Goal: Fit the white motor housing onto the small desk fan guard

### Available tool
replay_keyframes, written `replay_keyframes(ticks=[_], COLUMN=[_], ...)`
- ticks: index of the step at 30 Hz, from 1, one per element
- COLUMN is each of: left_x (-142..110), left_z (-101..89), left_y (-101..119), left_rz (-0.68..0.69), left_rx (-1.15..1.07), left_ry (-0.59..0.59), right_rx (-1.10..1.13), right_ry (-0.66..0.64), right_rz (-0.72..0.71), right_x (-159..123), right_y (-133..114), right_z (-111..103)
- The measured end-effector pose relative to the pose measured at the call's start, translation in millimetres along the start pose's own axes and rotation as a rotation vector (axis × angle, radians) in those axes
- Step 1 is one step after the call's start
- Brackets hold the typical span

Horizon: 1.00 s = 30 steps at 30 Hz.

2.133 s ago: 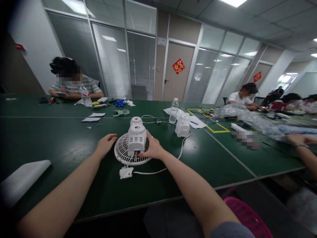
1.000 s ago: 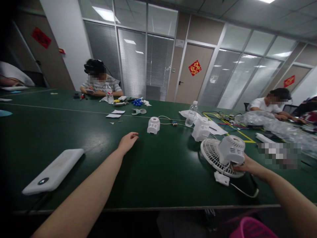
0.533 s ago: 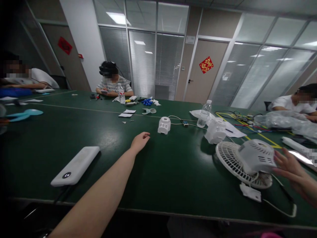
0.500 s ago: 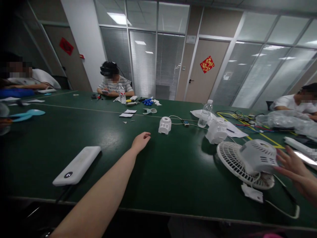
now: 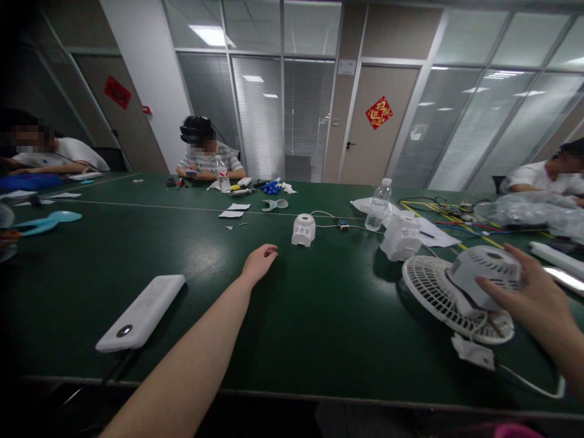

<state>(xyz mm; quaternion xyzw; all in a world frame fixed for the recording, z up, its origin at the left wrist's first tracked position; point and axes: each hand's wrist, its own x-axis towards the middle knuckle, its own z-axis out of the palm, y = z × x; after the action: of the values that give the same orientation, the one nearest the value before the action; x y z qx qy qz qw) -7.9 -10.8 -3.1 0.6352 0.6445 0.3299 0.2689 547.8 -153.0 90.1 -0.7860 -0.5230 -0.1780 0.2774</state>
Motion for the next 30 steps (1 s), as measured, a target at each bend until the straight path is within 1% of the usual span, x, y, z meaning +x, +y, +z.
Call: replay_keyframes(ticks=[4, 8, 11, 13, 15, 17, 19, 21, 23, 24, 26, 28, 30], left_x=[0, 1, 2, 3, 3, 4, 4, 3, 3, 2, 2, 2, 2], left_z=[0.1, 0.3, 1.0, 1.4, 1.5, 1.3, 0.8, 0.2, -0.5, -0.8, -1.4, -1.8, -1.9], left_y=[0, 1, 1, 0, 0, 0, 1, 2, 3, 3, 4, 4, 4], left_rz=[0.0, -0.003, -0.004, -0.006, -0.007, -0.006, -0.006, -0.006, -0.008, -0.009, -0.012, -0.014, -0.017], left_rx=[0.001, 0.006, 0.01, 0.013, 0.016, 0.02, 0.024, 0.024, 0.021, 0.019, 0.016, 0.014, 0.013], left_ry=[0.001, 0.001, -0.002, -0.006, -0.008, -0.007, -0.007, -0.009, -0.013, -0.014, -0.016, -0.016, -0.016], right_rx=[-0.033, -0.119, -0.173, -0.178, -0.144, -0.08, -0.013, 0.048, 0.084, 0.089, 0.083, 0.074, 0.067], right_ry=[-0.051, -0.072, -0.063, -0.006, 0.106, 0.222, 0.297, 0.303, 0.26, 0.228, 0.156, 0.098, 0.064], right_rz=[-0.033, -0.087, -0.07, -0.037, -0.045, -0.099, -0.196, -0.299, -0.36, -0.355, -0.299, -0.231, -0.187], right_x=[6, 20, 34, 43, 51, 58, 66, 76, 89, 95, 107, 116, 121], right_y=[-9, -17, -22, -27, -37, -54, -76, -100, -121, -130, -143, -149, -150], right_z=[-6, -8, -10, -12, -15, -16, -14, -7, 6, 15, 34, 54, 70])
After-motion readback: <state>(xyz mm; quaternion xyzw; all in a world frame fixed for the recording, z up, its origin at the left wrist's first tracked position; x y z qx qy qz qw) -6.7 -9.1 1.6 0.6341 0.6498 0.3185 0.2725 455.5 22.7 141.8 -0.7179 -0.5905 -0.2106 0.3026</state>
